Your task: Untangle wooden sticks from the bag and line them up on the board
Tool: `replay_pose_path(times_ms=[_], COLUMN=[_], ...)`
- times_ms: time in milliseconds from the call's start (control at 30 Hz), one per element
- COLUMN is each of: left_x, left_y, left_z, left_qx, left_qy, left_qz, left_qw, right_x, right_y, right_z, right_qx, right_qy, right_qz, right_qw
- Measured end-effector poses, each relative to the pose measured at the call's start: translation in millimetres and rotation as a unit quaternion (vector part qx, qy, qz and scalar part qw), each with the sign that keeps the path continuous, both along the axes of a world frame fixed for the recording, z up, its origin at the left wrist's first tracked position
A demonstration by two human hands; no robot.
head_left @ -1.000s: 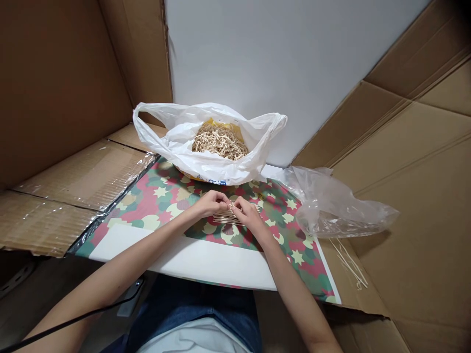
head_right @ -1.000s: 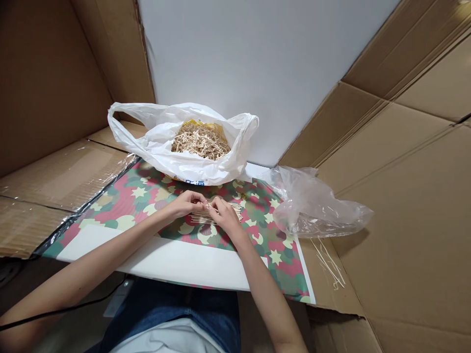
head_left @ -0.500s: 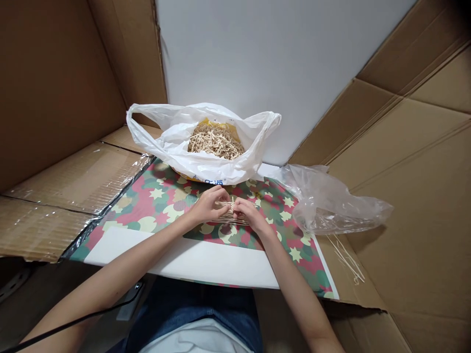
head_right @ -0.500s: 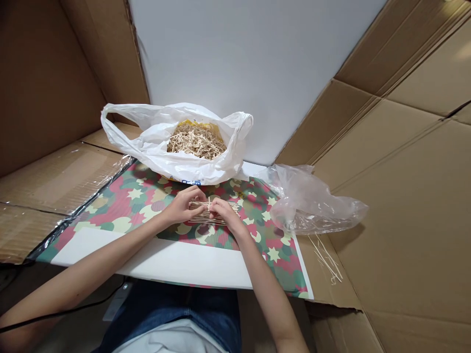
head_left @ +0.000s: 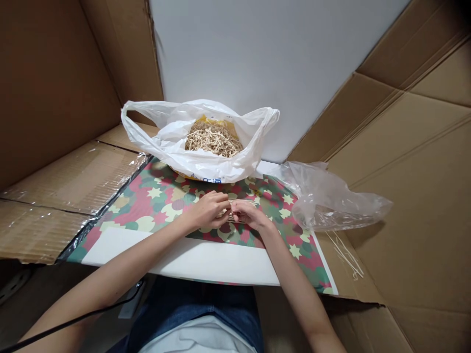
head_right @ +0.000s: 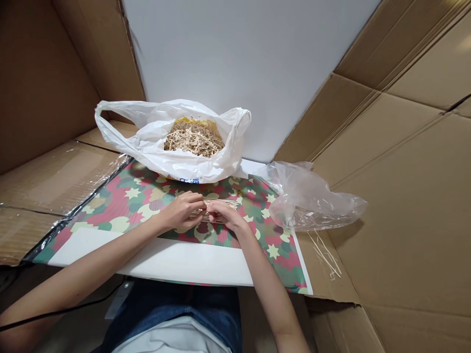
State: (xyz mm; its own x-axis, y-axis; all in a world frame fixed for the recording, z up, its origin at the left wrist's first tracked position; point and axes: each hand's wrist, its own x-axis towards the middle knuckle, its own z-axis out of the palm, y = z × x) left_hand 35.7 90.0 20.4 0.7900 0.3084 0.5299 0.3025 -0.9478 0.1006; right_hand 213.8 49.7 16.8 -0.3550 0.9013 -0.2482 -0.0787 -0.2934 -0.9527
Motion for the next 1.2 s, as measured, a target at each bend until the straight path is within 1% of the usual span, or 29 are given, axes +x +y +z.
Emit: replay_pose_path(times_ms=[167, 300, 533, 600, 633, 667, 700, 767, 800, 833, 867, 967, 1133, 1200], left_x=[-1, -1, -3, -1, 1, 4, 6, 11, 12, 14, 14, 14, 8, 6], left_y=[0, 0, -2, -4, -5, -6, -6, -6, -6, -5, -4, 0, 3, 5], left_z=[-1.1, -1.8, 1.9, 0.7, -0.3, -1.5, -2.8, -5.1, -6.0, -6.5, -6.6, -4.6, 1.8, 3.3], left_qx=[-0.049, -0.044, -0.038, -0.074, -0.109, -0.156, -0.220, -0.357, -0.411, -0.451, -0.477, -0.499, -0.508, -0.511], left_qy=[-0.017, -0.019, -0.011, -0.036, -0.058, -0.085, -0.115, -0.169, -0.187, -0.200, -0.209, -0.231, -0.300, -0.330], left_qz=[-0.011, -0.009, 0.003, 0.015, 0.027, 0.039, 0.049, 0.062, 0.061, 0.059, 0.056, 0.051, 0.073, 0.084], left_qw=[0.999, 0.999, 0.999, 0.997, 0.992, 0.983, 0.967, 0.917, 0.890, 0.868, 0.852, 0.833, 0.804, 0.789], right_x=[-1, -1, -5, -5, -5, -4, -3, -1, 0, 1, 1, 0, 2, 5], right_y=[2, 4, 3, 3, 3, 4, 3, 2, 2, 1, 0, -2, -1, 0], right_z=[0.7, -0.6, -3.2, -3.0, -2.8, -2.4, -1.9, -0.3, 0.8, 2.0, 3.4, 7.2, 8.6, 9.0], right_qx=[-0.010, -0.011, 0.000, 0.002, 0.004, 0.005, 0.007, 0.009, 0.010, 0.014, 0.020, 0.051, 0.132, 0.151], right_qy=[0.024, 0.037, 0.048, 0.045, 0.042, 0.038, 0.032, 0.019, 0.013, 0.005, -0.004, -0.035, -0.075, -0.086], right_qz=[0.019, 0.025, 0.028, 0.027, 0.026, 0.024, 0.022, 0.017, 0.014, 0.010, 0.004, -0.020, -0.109, -0.130], right_qw=[0.999, 0.999, 0.998, 0.999, 0.999, 0.999, 0.999, 1.000, 1.000, 1.000, 1.000, 0.998, 0.982, 0.976])
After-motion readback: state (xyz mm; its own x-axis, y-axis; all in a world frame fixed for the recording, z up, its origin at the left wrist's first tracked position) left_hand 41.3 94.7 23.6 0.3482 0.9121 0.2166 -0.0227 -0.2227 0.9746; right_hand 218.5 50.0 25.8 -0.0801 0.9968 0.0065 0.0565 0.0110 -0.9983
